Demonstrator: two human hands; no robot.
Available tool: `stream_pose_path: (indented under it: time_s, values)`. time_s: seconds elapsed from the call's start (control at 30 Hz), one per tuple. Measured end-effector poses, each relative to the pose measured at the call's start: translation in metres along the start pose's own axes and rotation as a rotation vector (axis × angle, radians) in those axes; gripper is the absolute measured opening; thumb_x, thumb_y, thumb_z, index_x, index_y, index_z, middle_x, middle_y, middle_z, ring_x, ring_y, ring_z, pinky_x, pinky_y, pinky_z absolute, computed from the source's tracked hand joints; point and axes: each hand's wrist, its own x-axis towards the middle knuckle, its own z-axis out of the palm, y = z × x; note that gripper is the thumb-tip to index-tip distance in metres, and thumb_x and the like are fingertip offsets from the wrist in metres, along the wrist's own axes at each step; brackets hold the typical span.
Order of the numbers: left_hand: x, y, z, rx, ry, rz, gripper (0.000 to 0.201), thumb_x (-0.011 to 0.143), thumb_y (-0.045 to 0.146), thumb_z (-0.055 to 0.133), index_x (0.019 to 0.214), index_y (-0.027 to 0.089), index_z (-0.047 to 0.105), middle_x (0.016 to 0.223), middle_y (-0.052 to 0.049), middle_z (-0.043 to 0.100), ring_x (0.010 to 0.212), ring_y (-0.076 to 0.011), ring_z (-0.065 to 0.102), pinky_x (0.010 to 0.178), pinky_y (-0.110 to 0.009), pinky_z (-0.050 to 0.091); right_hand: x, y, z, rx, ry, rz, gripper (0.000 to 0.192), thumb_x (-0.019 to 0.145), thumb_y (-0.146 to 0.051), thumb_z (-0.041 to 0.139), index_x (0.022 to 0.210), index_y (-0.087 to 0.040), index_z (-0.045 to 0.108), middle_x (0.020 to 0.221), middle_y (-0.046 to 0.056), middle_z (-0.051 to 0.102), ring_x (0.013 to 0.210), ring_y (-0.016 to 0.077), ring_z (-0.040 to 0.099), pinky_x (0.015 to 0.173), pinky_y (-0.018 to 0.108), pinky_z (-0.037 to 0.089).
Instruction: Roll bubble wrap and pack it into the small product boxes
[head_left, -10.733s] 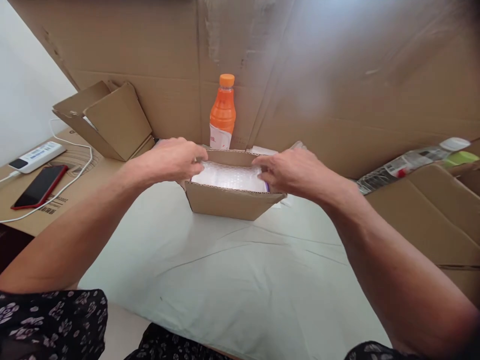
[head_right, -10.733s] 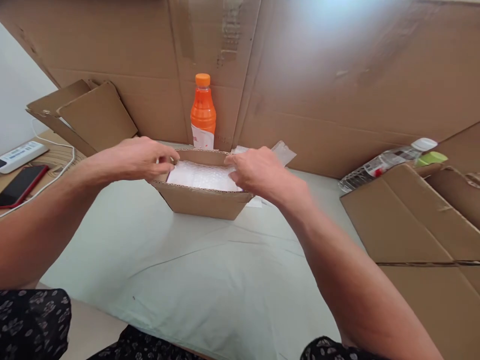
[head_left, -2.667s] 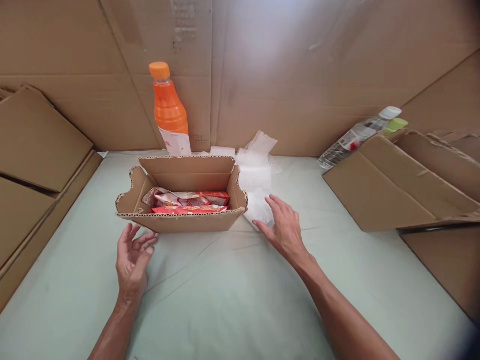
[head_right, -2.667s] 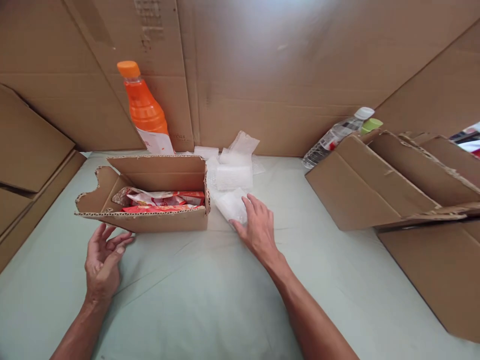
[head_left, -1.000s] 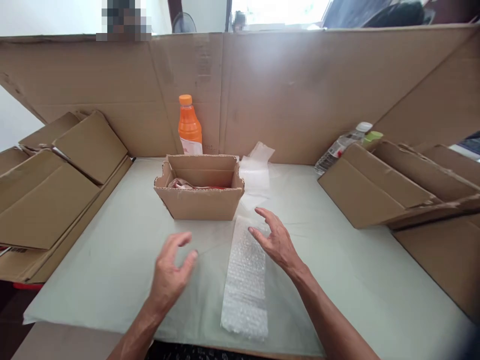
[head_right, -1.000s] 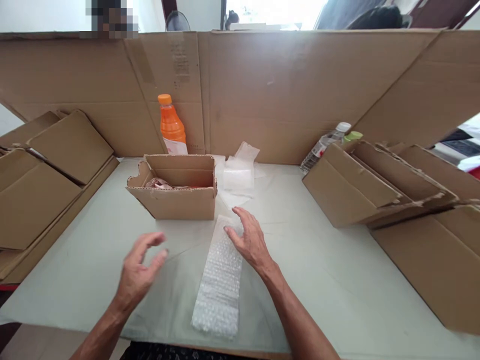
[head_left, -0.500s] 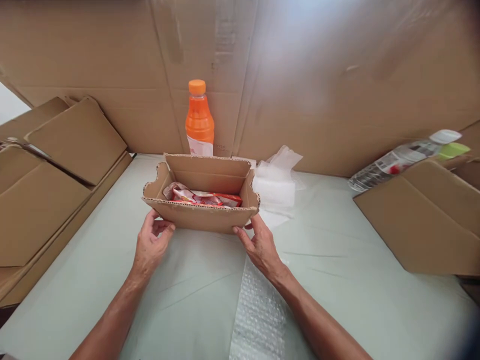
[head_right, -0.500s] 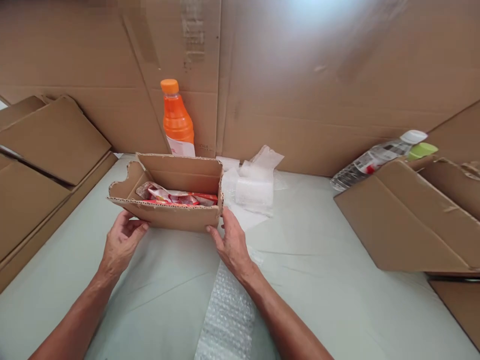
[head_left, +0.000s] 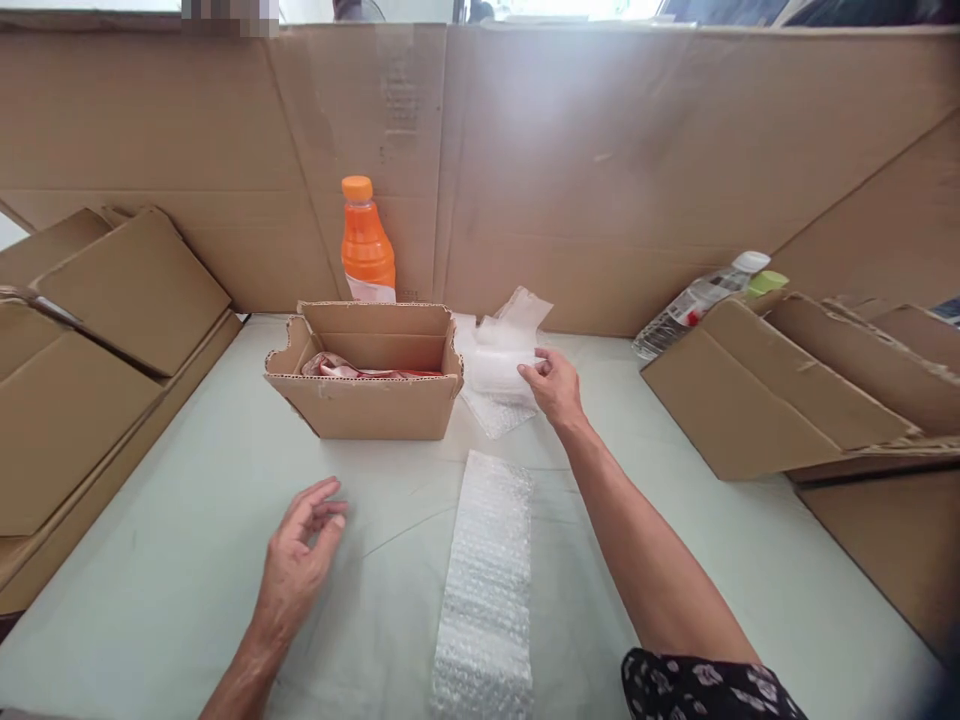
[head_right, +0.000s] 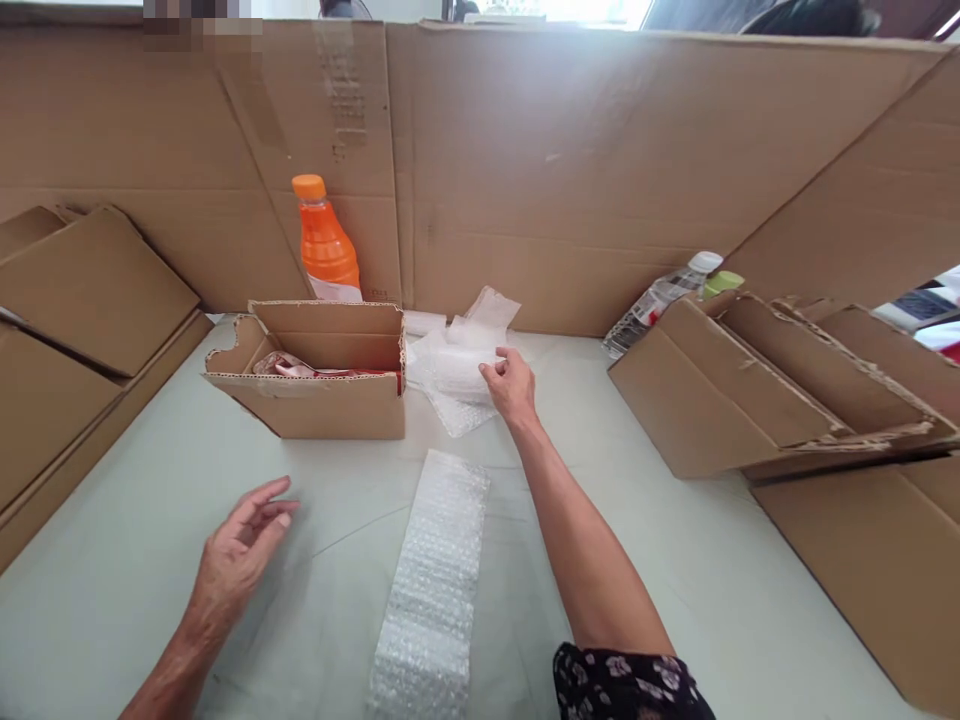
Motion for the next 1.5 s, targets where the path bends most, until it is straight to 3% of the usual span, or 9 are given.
stream_pose_path:
  time_s: [0.13, 0.33, 0.47, 0.57, 0.73, 0.9, 1.07, 1.33, 1.5]
  values:
    - [-0.017, 0.006, 0.008, 0.010, -0.135, 0.010, 0.044, 0.088, 0.052, 0.064, 0.119, 0.020, 0.070, 0.114, -0.012, 0.074, 0.106, -0.0267, 0.069, 0.088, -0.039, 0.057, -0.031, -0.020, -0.011, 0.185, -0.020, -0.059, 0.040, 0.083, -0.048, 0.062, 0.109, -0.018, 0.062, 0.079, 0.001, 0.064, 0.071, 0.0161, 0.061, 0.070, 0.033, 0.054]
    - [-0.032, 0.020, 0.030, -0.198, -0.370, 0.043, 0.054, 0.084, 0.048, 0.072, 0.127, 0.018, 0.064, 0.132, -0.017, 0.068, 0.116, -0.0280, 0.067, 0.101, -0.044, 0.053, -0.157, -0.055, -0.049, 0.176, -0.146, -0.170, 0.013, 0.091, -0.035, 0.065, 0.094, -0.023, 0.065, 0.087, 0.003, 0.070, 0.079, 0.0186, 0.066, 0.076, 0.035, 0.056]
    - [-0.051, 0.031, 0.051, -0.520, -0.488, 0.012, 0.100, 0.072, 0.046, 0.085, 0.155, 0.020, 0.035, 0.155, -0.019, 0.049, 0.133, -0.0309, 0.058, 0.103, -0.041, 0.054, -0.225, -0.080, -0.041, 0.009, -0.497, -0.577, 0.012, 0.095, -0.019, 0.056, 0.099, -0.023, 0.067, 0.093, 0.005, 0.074, 0.087, 0.0204, 0.067, 0.082, 0.037, 0.055]
    - [-0.060, 0.031, 0.054, -0.683, -0.439, -0.163, 0.087, 0.074, 0.046, 0.083, 0.148, 0.018, 0.045, 0.138, -0.015, 0.065, 0.123, -0.0296, 0.066, 0.102, -0.040, 0.054, -0.244, -0.091, -0.045, 0.062, -0.757, -0.676, 0.025, 0.096, -0.025, 0.059, 0.120, -0.024, 0.066, 0.109, 0.007, 0.075, 0.103, 0.0240, 0.068, 0.092, 0.044, 0.056]
    - [-0.054, 0.021, 0.030, -0.819, -0.402, -0.553, 0.064, 0.078, 0.056, 0.071, 0.125, 0.012, 0.066, 0.107, -0.014, 0.078, 0.093, -0.0300, 0.076, 0.087, -0.042, 0.059, -0.221, -0.068, -0.068, -0.003, -0.541, -0.407, 0.029, 0.099, -0.032, 0.058, 0.128, -0.029, 0.064, 0.123, 0.006, 0.073, 0.116, 0.0247, 0.067, 0.099, 0.045, 0.055]
    - [-0.050, 0.019, 0.005, -0.856, -0.470, -0.584, 0.073, 0.083, 0.073, 0.057, 0.127, 0.015, 0.068, 0.117, -0.015, 0.076, 0.116, -0.0367, 0.070, 0.101, -0.051, 0.054, -0.201, -0.013, -0.043, -0.479, -0.467, -0.351, 0.047, 0.090, -0.046, 0.065, 0.130, -0.021, 0.066, 0.139, 0.016, 0.064, 0.126, 0.0385, 0.057, 0.098, 0.056, 0.048]
    - [-0.053, 0.009, -0.014, -0.793, -0.304, -0.599, 0.055, 0.072, 0.057, 0.079, 0.109, 0.017, 0.075, 0.113, -0.012, 0.078, 0.119, -0.0357, 0.068, 0.101, -0.045, 0.056, -0.192, 0.016, -0.037, -0.540, -0.442, -0.455, 0.021, 0.095, -0.031, 0.056, 0.095, -0.023, 0.075, 0.104, 0.010, 0.074, 0.103, 0.0298, 0.063, 0.091, 0.048, 0.045]
    - [-0.060, 0.008, -0.014, -0.527, -0.377, -0.399, 0.067, 0.078, 0.047, 0.080, 0.135, 0.016, 0.063, 0.134, -0.013, 0.070, 0.129, -0.0332, 0.063, 0.105, -0.041, 0.051, -0.049, -0.030, -0.052, -0.582, -0.043, -0.499, 0.032, 0.098, -0.043, 0.060, 0.118, -0.020, 0.068, 0.127, 0.017, 0.067, 0.123, 0.0362, 0.054, 0.104, 0.060, 0.037]
    - [-0.062, 0.011, -0.014, -0.286, -0.385, -0.207, 0.064, 0.086, 0.045, 0.073, 0.141, 0.017, 0.055, 0.142, -0.012, 0.064, 0.133, -0.0292, 0.059, 0.107, -0.037, 0.049, -0.072, -0.064, -0.043, -0.402, -0.106, -0.637, 0.050, 0.097, -0.040, 0.060, 0.143, -0.022, 0.051, 0.142, 0.015, 0.059, 0.132, 0.0334, 0.053, 0.108, 0.057, 0.043]
